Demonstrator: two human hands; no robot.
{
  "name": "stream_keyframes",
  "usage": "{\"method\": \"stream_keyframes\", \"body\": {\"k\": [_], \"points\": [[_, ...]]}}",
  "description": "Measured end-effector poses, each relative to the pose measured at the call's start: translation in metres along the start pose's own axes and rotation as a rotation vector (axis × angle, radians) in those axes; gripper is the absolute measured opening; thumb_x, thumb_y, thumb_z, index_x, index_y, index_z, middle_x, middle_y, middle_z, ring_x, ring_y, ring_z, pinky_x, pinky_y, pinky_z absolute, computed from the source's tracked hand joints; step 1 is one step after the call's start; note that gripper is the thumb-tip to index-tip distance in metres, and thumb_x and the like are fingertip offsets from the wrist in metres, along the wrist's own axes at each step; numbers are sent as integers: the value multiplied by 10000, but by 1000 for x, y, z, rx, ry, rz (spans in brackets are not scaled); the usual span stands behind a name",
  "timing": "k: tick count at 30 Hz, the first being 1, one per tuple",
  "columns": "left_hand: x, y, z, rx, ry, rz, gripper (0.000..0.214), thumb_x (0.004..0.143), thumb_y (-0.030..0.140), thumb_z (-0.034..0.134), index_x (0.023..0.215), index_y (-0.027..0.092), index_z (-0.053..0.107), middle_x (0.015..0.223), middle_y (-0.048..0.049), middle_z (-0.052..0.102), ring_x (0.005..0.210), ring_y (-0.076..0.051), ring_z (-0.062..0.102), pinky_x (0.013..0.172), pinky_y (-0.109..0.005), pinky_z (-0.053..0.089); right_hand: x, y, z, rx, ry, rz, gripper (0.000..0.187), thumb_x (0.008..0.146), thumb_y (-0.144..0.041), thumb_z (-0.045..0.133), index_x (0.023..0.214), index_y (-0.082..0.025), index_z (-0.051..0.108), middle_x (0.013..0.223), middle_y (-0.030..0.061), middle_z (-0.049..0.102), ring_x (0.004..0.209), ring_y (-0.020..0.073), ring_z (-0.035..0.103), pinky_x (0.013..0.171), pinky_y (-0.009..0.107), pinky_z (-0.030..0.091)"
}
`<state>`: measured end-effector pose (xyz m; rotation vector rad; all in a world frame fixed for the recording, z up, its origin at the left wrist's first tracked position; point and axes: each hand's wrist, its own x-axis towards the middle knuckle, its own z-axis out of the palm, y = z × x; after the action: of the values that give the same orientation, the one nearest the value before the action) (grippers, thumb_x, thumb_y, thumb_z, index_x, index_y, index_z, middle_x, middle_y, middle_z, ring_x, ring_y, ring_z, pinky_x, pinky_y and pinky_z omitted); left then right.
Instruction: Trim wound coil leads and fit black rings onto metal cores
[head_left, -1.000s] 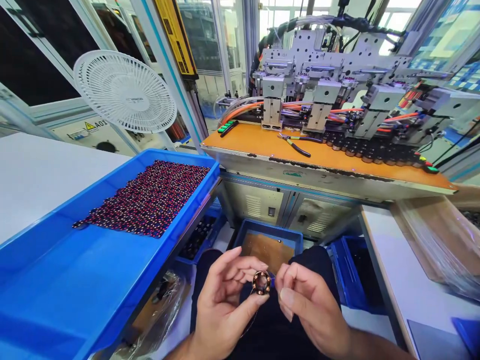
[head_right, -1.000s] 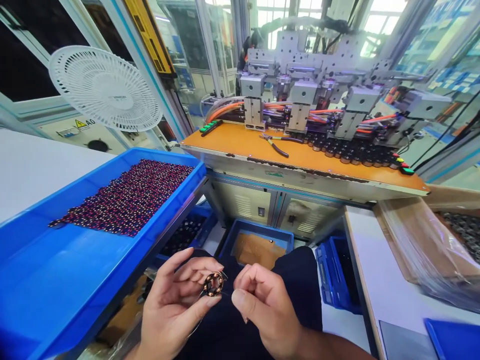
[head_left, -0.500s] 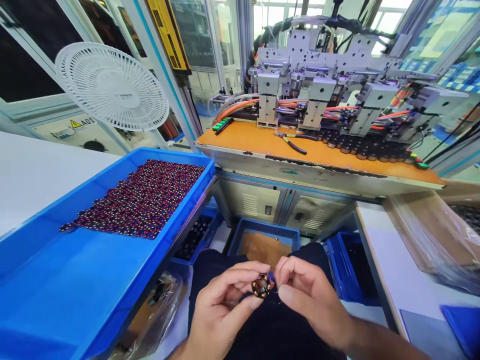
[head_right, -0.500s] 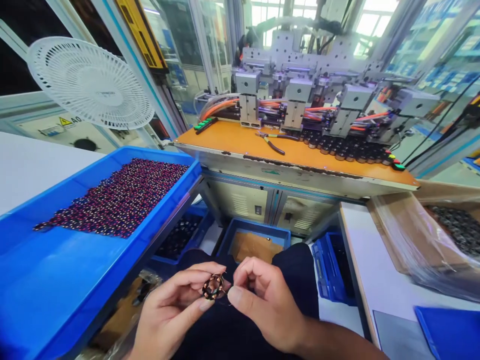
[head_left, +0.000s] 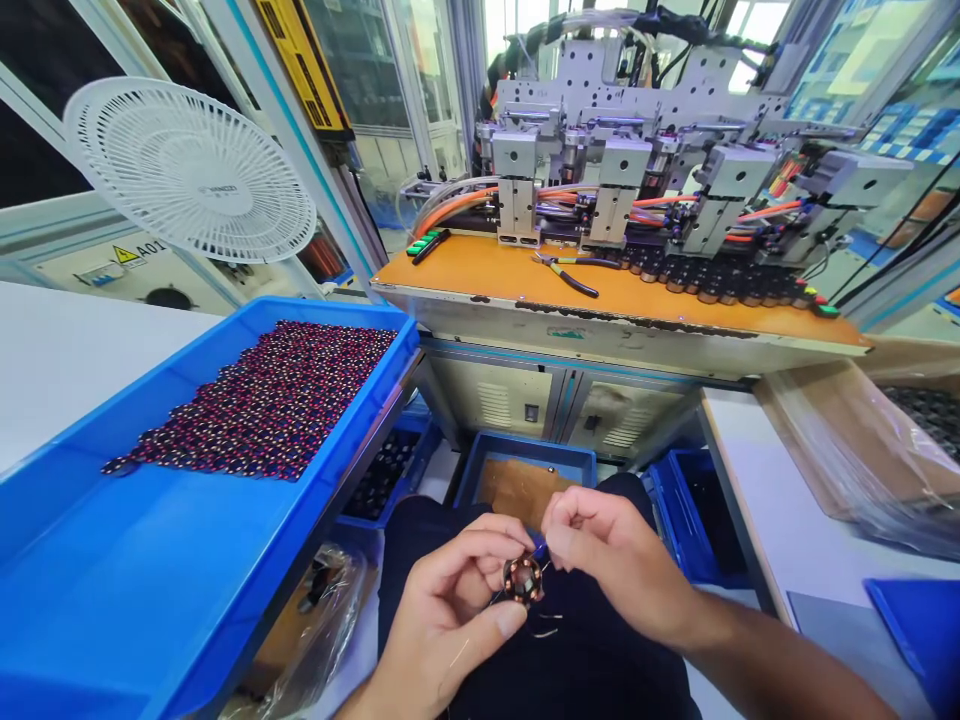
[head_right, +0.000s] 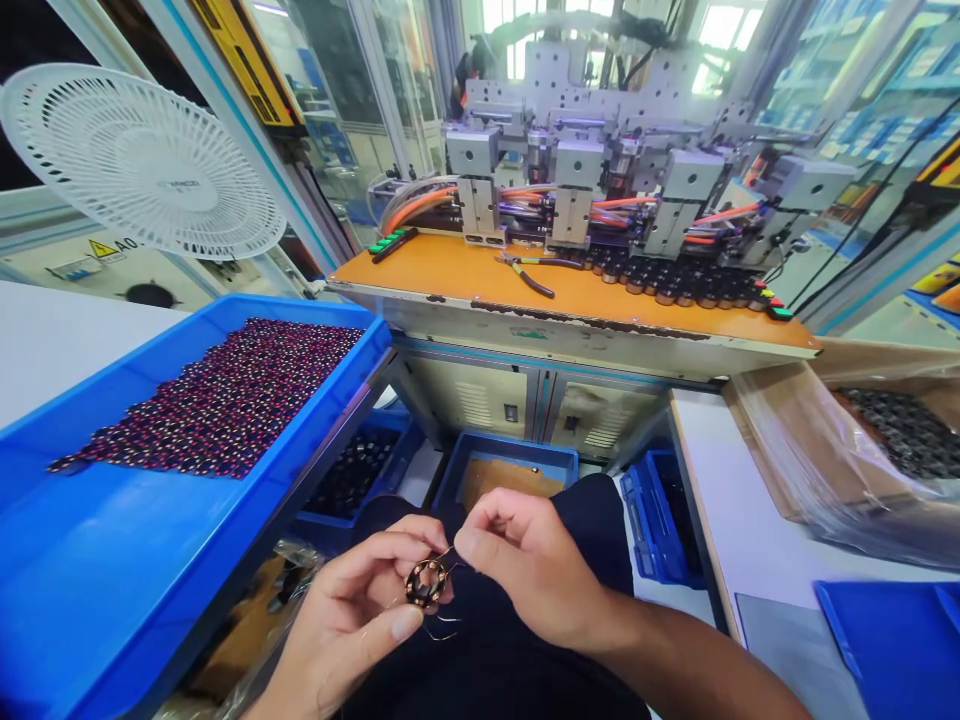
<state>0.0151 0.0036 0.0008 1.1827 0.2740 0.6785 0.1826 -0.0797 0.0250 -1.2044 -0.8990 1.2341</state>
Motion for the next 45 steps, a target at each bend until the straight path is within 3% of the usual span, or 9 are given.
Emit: {"method": "stream_keyframes", "body": {"k": [9, 14, 19, 22, 25, 29, 36, 42, 45], "points": [[-1, 0, 2, 14, -5, -19, 220, 796, 176, 743, 1002, 256, 751, 1041, -56, 621, 854, -120, 633, 784, -219, 538, -8, -9, 1, -95, -79, 66, 341, 854, -439, 664, 722, -153, 532, 684, -22, 511, 630, 90, 439, 595, 233, 358], [1, 3, 1, -59, 0, -53, 218, 800, 204, 746, 1005, 276, 760, 1028, -41, 631, 738, -90, 640, 718, -211, 548, -15, -18, -19, -277, -158, 70, 271, 869, -340, 630, 691, -155, 545, 679, -20, 512, 623, 92, 435, 591, 238, 357], [1, 4, 7, -94, -22, -160, 242, 762, 204, 781, 995, 269, 776, 1046, -46, 644, 731, -99, 649, 696, -215, 551, -4, -41, -34, -461, -184, -136, 201, 832, -344, 737, 878, -165, 659, 838, 15, 594, 731, 119, 520, 686, 257, 440], [-2, 1, 14, -125, 23, -278, 260, 704, 240, 829, 960, 245, 788, 989, -45, 667, 735, -116, 625, 692, -237, 551, 13, -45, -28, -480, -342, -220, 228, 795, -323, 788, 949, -184, 693, 895, 14, 598, 806, 130, 543, 759, 264, 466], [-5, 1, 15, -130, 11, -334, 297, 703, 273, 832, 994, 242, 781, 856, -24, 663, 702, -107, 595, 678, -225, 527, 27, -42, -19, -454, -508, -236, 106, 853, -263, 719, 823, -168, 685, 846, 1, 576, 793, 119, 566, 776, 258, 477], [-5, 3, 8, -67, -63, -244, 272, 750, 221, 792, 1019, 259, 775, 894, -33, 677, 721, -104, 606, 702, -220, 512, 26, -35, -11, -447, -343, -217, 153, 897, -229, 633, 760, -159, 626, 769, -13, 563, 711, 103, 533, 678, 235, 442], [-4, -7, -2, -76, -28, -119, 299, 775, 213, 769, 1065, 283, 750, 1068, -57, 650, 839, -134, 639, 781, -251, 528, 3, -30, -14, -404, -91, -68, 168, 897, -245, 615, 746, -174, 608, 716, -28, 561, 687, 104, 485, 653, 241, 394], [-1, -7, -2, -35, -78, -92, 258, 776, 203, 763, 1023, 277, 764, 1027, -64, 650, 807, -130, 621, 745, -246, 519, -6, -36, -10, -214, -150, 211, 121, 808, -246, 689, 768, -166, 608, 650, -43, 561, 586, 82, 466, 560, 214, 371], [0, -3, 0, -26, -79, -90, 250, 768, 196, 768, 1008, 265, 773, 995, -68, 654, 776, -125, 622, 719, -239, 518, -3, -40, -8, -239, -198, 233, 102, 817, -187, 633, 719, -170, 611, 584, -58, 524, 535, 69, 436, 525, 202, 350]]}}
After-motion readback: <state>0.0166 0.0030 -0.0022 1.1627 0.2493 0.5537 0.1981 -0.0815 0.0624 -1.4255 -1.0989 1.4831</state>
